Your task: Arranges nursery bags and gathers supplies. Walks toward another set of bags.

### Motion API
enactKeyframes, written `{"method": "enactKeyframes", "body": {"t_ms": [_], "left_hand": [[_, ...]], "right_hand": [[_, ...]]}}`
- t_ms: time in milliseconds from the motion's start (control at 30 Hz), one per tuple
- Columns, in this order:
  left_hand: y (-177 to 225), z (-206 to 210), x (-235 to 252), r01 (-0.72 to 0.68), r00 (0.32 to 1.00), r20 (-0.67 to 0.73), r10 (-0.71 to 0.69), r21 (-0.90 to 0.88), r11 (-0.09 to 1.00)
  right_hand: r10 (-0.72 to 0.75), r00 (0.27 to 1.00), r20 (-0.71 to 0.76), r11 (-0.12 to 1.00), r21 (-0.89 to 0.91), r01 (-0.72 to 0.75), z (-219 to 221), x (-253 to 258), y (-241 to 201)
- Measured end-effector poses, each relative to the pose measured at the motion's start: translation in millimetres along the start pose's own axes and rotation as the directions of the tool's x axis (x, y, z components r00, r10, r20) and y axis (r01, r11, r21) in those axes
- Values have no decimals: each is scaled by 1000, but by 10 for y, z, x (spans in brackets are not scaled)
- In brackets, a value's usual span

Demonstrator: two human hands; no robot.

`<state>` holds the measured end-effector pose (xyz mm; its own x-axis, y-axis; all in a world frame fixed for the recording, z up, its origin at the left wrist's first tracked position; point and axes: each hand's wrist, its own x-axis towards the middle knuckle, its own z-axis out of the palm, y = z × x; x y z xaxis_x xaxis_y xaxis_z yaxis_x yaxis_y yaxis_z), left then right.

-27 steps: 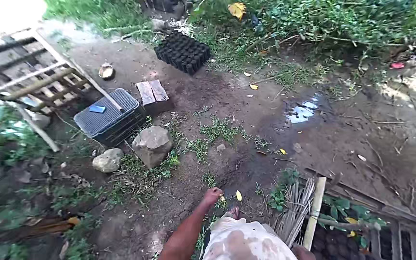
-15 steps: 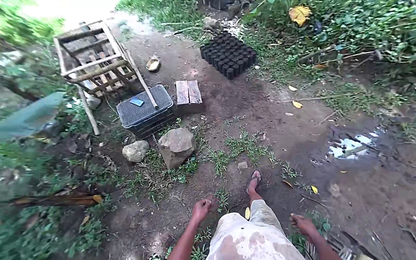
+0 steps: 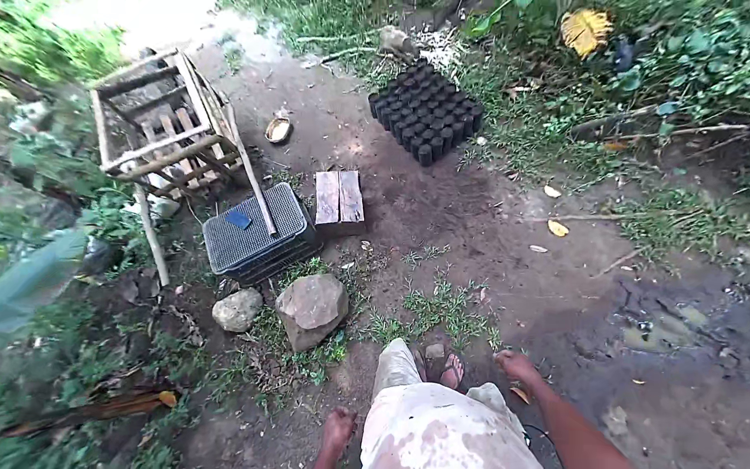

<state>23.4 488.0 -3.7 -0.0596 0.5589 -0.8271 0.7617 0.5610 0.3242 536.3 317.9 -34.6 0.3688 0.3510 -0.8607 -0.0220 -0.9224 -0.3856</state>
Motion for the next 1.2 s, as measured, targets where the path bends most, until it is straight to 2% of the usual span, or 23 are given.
{"method": "enactKeyframes", "body": {"t_ms": [100,233,333,400,467,533,600,733,867,1000,1133,1200], "left_hand": [[434,120,210,69,998,8,-68,-80,994],[1070,212,732,144,989,29,-142,-93,985],[1807,42,1166,110,994,38,-106,-147,983],[2243,-99,1467,116,992,62,-108,-158,981],[2805,-308,1886,135,989,102,-111,-268,954],[3471,-561,2329,91,990,132,-49,-336,937],[4100,-845,2688,16,992,126,17,-258,966],[5261,-1375,3268,-125,991,48,123,34,992],[6186,-1528,3657,-140,990,28,138,75,987],[6812,-1392,3972,-109,992,64,107,29,994],[7436,-1242,4068,-18,997,71,9,129,991],[7783,-1287,3959,66,996,33,-77,261,963]], "right_hand": [[35,999,-12,994,-101,-36,-258,429,-549],[104,994,-24,993,59,-102,-455,770,-1337],[115,993,-18,987,117,-112,-627,873,-1917],[174,985,-16,978,119,-171,-776,791,-2188],[223,975,-12,972,86,-221,-949,781,-2533],[216,976,-41,974,79,-212,-1153,897,-2902],[202,976,-85,971,152,-187,-1298,1009,-3214],[219,969,-116,937,300,-177,-1441,1377,-3787],[243,964,-108,908,375,-187,-1629,1951,-4340],[257,963,-75,872,449,-198,-1928,2723,-4895],[255,966,-40,852,482,-205,-2318,3566,-5392],[270,963,13,870,425,-250,-2529,3812,-5698]]}}
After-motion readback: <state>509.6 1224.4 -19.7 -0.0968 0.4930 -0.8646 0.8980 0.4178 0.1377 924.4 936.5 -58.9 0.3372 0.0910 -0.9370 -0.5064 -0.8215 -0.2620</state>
